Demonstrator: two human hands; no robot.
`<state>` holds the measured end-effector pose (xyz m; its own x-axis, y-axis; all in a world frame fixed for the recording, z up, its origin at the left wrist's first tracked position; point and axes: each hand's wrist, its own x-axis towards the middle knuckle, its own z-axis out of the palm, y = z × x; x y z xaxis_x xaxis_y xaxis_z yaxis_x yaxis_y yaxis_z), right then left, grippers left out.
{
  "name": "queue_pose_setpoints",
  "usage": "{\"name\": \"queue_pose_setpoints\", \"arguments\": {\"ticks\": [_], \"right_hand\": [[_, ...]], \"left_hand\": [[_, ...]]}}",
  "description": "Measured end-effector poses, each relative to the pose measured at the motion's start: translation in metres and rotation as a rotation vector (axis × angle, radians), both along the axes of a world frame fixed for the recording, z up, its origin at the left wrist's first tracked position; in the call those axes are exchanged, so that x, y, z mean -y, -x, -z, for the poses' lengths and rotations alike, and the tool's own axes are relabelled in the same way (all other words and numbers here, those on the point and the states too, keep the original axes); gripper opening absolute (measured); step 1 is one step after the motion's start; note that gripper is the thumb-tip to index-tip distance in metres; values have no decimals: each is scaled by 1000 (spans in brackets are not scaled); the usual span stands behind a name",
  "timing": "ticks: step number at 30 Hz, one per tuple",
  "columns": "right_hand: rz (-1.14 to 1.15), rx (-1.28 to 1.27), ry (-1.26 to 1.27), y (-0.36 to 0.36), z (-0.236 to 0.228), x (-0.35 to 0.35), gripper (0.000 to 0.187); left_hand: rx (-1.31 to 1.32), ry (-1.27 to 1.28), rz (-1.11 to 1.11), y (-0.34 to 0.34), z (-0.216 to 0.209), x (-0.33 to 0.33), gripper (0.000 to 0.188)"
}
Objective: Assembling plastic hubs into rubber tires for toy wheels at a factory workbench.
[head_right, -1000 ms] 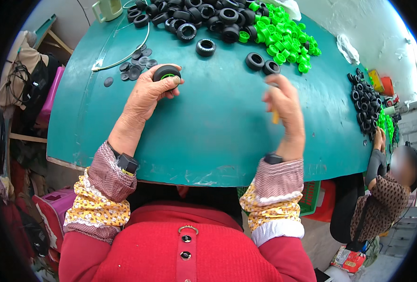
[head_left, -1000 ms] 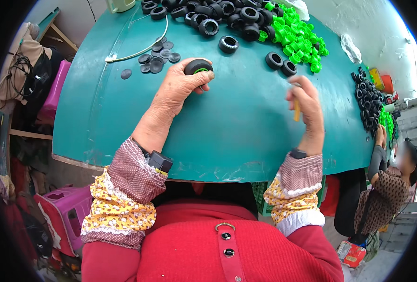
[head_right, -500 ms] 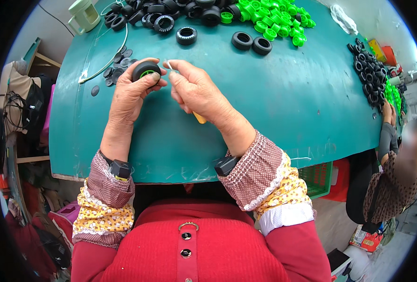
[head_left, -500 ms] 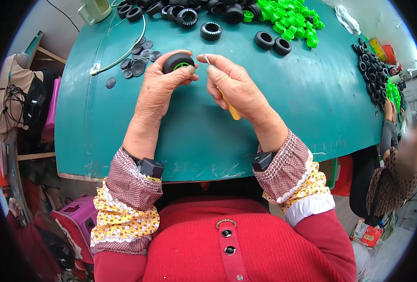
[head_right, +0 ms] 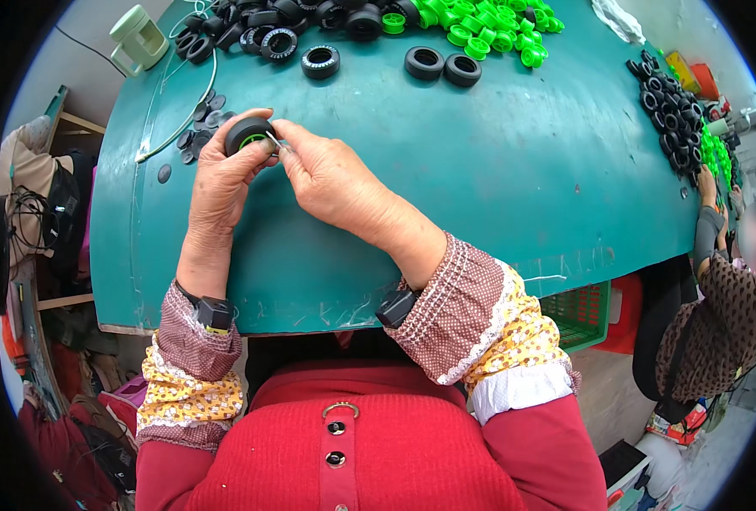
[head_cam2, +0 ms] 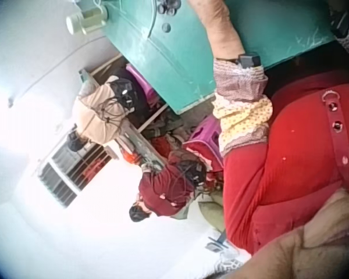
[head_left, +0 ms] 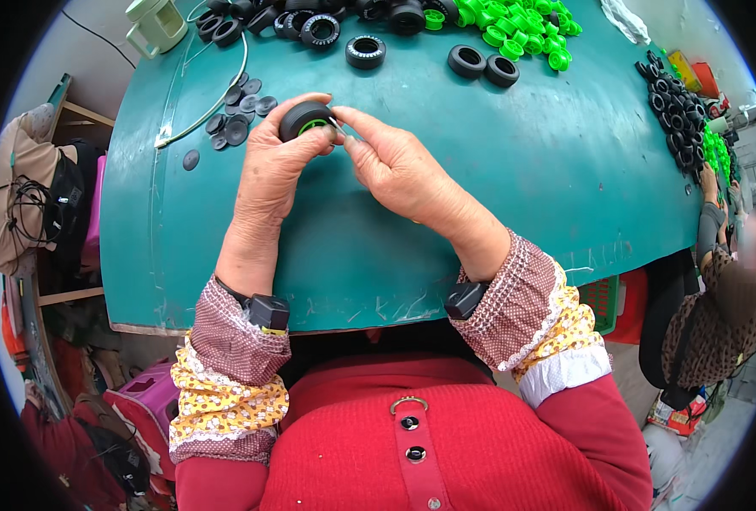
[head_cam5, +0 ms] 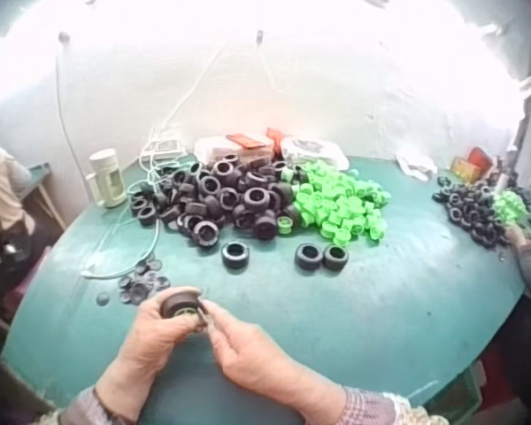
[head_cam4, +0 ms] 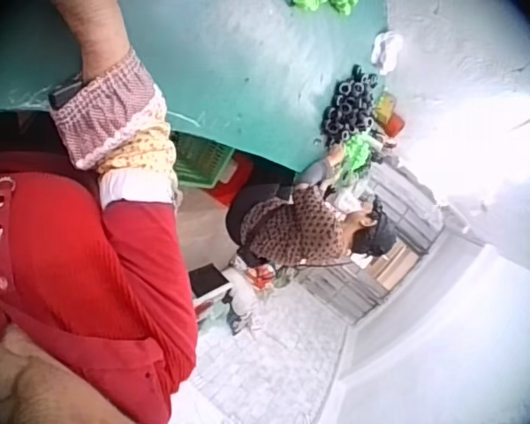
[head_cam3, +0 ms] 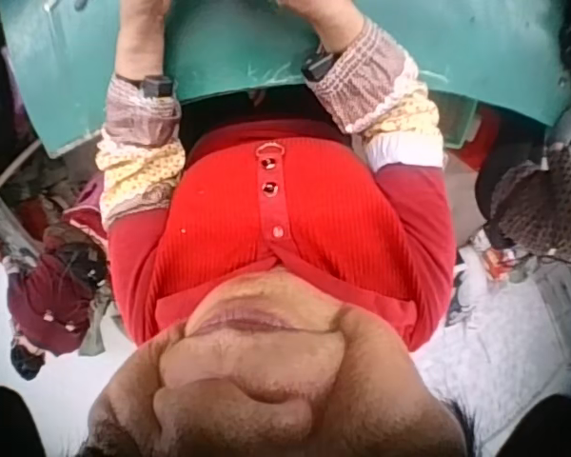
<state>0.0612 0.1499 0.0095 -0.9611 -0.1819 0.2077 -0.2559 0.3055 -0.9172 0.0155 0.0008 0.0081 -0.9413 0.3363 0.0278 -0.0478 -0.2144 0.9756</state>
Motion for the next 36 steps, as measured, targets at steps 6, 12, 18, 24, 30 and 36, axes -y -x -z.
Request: {"name": "queue_pose_setpoints", "arguments": {"ticks": [6, 12, 18, 24, 30, 36], "right_hand": [[6, 37, 11, -4, -7, 1, 30], [69, -95, -352, -6, -8, 0, 33], [45, -158, -773, -10, -12, -1, 42], [61, -216, -832, -13, -13, -1, 42], [-21, -167, -688, -9, -12, -9, 26], [-49, -189, -812, -11, -9, -12, 20]], "left_hand": [[-44, 42, -20, 0, 5, -1, 33], [-221, 212, -84, -3, 6, -4, 31], [-492, 513, -151, -4, 10, -5, 25], [-503, 586, -159, -7, 8, -7, 28], [-611, 660, -179, -13, 6, -8, 27], [-936, 838, -194, -7, 13, -7, 24]]}}
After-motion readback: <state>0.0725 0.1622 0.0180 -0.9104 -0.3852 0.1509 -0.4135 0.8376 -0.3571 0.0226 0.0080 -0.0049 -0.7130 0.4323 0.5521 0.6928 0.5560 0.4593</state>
